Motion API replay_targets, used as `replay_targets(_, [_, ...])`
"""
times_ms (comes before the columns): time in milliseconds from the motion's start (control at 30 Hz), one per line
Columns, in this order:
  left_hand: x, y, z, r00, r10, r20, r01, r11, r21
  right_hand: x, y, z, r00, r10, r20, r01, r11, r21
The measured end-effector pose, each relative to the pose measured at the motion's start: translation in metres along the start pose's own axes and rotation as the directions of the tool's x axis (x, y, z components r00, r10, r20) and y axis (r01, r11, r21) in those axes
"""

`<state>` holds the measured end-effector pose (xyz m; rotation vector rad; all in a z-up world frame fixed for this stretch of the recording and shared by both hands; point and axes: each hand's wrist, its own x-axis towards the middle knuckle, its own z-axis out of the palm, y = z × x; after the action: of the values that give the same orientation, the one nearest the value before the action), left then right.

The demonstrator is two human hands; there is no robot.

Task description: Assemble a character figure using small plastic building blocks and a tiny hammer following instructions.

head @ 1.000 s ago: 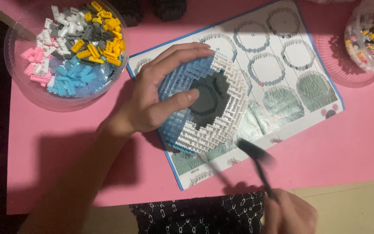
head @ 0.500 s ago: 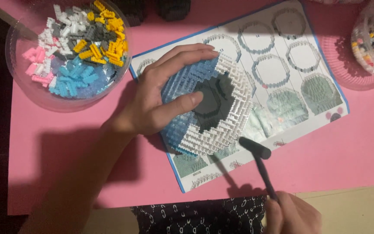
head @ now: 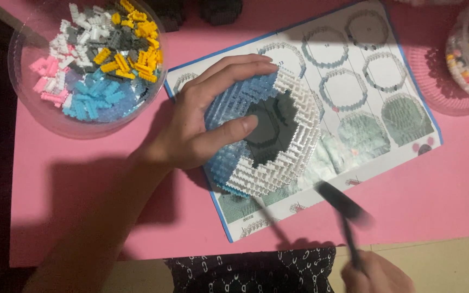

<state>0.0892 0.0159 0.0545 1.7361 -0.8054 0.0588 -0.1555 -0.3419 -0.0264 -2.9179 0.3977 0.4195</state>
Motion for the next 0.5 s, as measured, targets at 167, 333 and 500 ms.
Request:
replay_targets(167, [0.002,0.000,-0.001,1.000,0.001,0.008,-0.001,1.000,0.009,0.003,-0.016,-0.007,0.913,-0.329,-0.242,0.350,0.935,0.050])
replay_targets(333, [0.001,-0.002,0.001,1.000,0.026,-0.002,-0.026,1.000,0.014,0.007,0.029,0.042,0.829,-0.317,-0.461,0.270,0.948,-0.166])
replay_targets(500, [-0.002,-0.013,-0.004,0.996,-0.020,0.091,0.010,0.994,0.112,0.012,-0.078,-0.047,0.897,0.007,-0.443,0.282,0.762,0.583])
